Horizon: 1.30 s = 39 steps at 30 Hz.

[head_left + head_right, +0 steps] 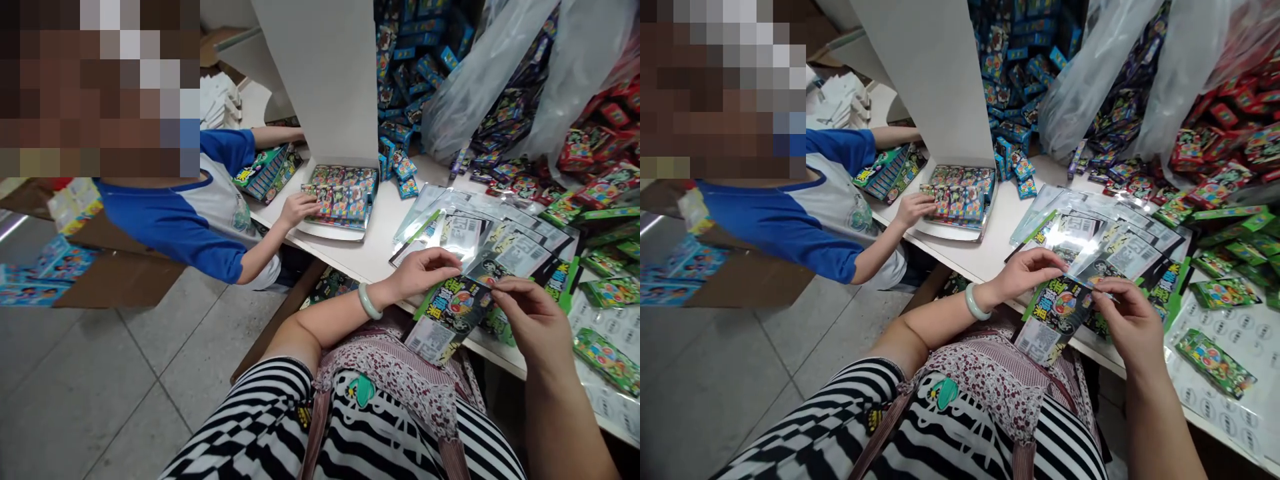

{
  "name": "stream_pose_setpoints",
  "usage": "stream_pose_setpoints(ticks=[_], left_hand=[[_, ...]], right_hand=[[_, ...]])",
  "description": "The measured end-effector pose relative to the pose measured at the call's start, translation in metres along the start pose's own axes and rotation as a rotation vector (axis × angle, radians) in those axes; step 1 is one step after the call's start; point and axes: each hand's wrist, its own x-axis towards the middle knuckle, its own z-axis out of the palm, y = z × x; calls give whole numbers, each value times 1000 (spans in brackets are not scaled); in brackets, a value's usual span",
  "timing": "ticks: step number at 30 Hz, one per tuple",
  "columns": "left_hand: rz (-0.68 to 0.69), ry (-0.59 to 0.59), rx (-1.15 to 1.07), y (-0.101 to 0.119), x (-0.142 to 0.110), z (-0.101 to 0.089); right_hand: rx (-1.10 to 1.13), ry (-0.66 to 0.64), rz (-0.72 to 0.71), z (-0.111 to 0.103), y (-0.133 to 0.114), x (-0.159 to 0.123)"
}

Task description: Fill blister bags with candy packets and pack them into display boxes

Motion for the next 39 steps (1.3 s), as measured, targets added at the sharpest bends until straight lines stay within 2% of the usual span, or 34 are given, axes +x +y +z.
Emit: stream_pose_setpoints(ticks=[2, 4, 12, 20, 25, 31, 34, 39], left_hand=[[3, 3, 23, 3, 1, 1], [-10, 6, 36, 6, 2, 2], [-112, -31, 135, 31, 8, -1], [-115, -41, 185, 37, 13, -3], [-36, -137, 323, 40, 13, -6], [27, -272, 350, 32, 1, -18], [45, -238, 352, 28, -4, -19], [57, -157, 433, 29, -3, -13]], right_hand=[[-59, -59, -99, 0, -2, 2], [-85, -92, -115, 2, -5, 6], [74, -186, 148, 5, -21, 22], [106, -259, 157, 4, -30, 24], [27, -255, 78, 5, -27, 21], [-69, -184, -176, 2, -21, 1], [-96, -112, -252, 8, -17, -5], [-107, -23, -301, 25, -9, -13]])
